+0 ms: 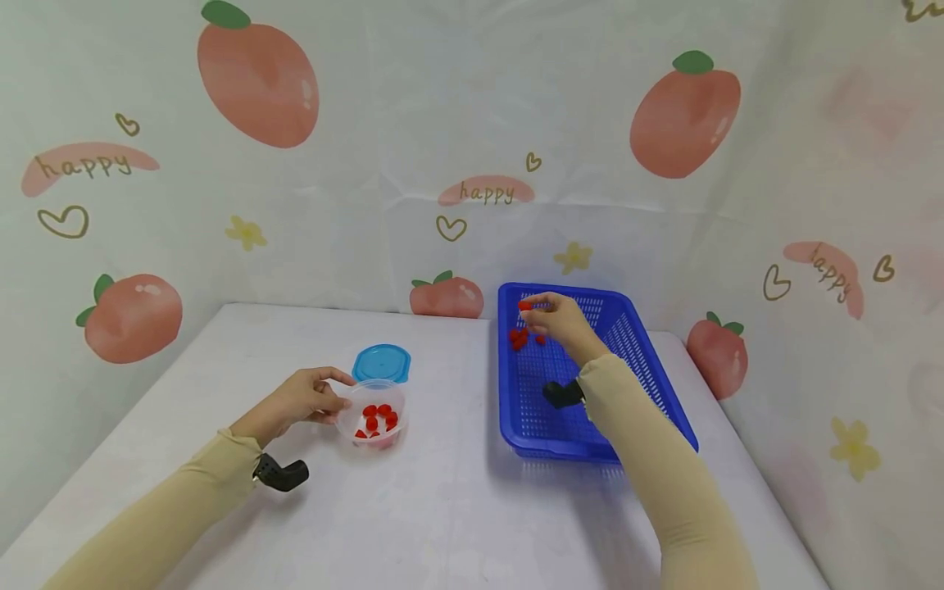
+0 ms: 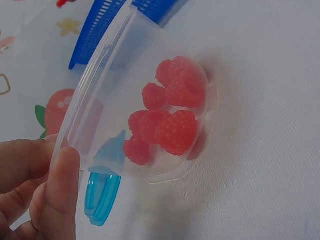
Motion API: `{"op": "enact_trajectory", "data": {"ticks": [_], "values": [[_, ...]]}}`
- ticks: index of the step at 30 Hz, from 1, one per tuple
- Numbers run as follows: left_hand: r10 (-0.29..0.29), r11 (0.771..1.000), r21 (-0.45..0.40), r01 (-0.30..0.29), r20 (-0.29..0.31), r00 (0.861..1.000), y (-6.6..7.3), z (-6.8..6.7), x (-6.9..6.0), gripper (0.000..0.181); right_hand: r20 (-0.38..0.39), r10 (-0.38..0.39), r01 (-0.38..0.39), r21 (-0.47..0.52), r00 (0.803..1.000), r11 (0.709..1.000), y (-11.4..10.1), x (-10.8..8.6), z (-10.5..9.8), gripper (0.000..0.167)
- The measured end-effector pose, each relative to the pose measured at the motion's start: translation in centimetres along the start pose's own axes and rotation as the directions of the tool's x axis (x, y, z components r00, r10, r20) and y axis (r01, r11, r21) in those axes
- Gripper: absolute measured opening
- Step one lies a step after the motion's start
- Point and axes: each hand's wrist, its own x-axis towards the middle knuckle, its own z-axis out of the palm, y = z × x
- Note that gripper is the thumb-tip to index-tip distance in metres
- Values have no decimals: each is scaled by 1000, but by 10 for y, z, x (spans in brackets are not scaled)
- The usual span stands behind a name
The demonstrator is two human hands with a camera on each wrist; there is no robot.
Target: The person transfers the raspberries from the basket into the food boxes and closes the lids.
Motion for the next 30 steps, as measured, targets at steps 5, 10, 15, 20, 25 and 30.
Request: {"op": "enact_trajectory", "data": {"ticks": [5,10,15,20,25,30], "values": [[8,1000,6,-8,7,1000,-1,0,2,43,-5,-52,53,49,999,997,-15,-15,4,44],[4,1000,15,-4,4,1000,-3,-1,3,43,-3,-102,102,29,995,994,-28,-29,13,45],[10,1000,-4,-10,4,1000,-4,-1,3,44,5,-119,119,69,993,990,-36,-40,27,42],[11,1000,-8,-11,1,1000,-5,-2,2,44,19,-155,152,95,988,984,-41,-50,43,39],[-4,1000,2,4,-7,1000,-5,-1,2,43,35,-211,204,151,977,967,-45,-59,61,36],[-11,1000,3,11,-7,1000,-4,0,2,43,61,-248,229,218,967,949,-44,-65,78,33]]}}
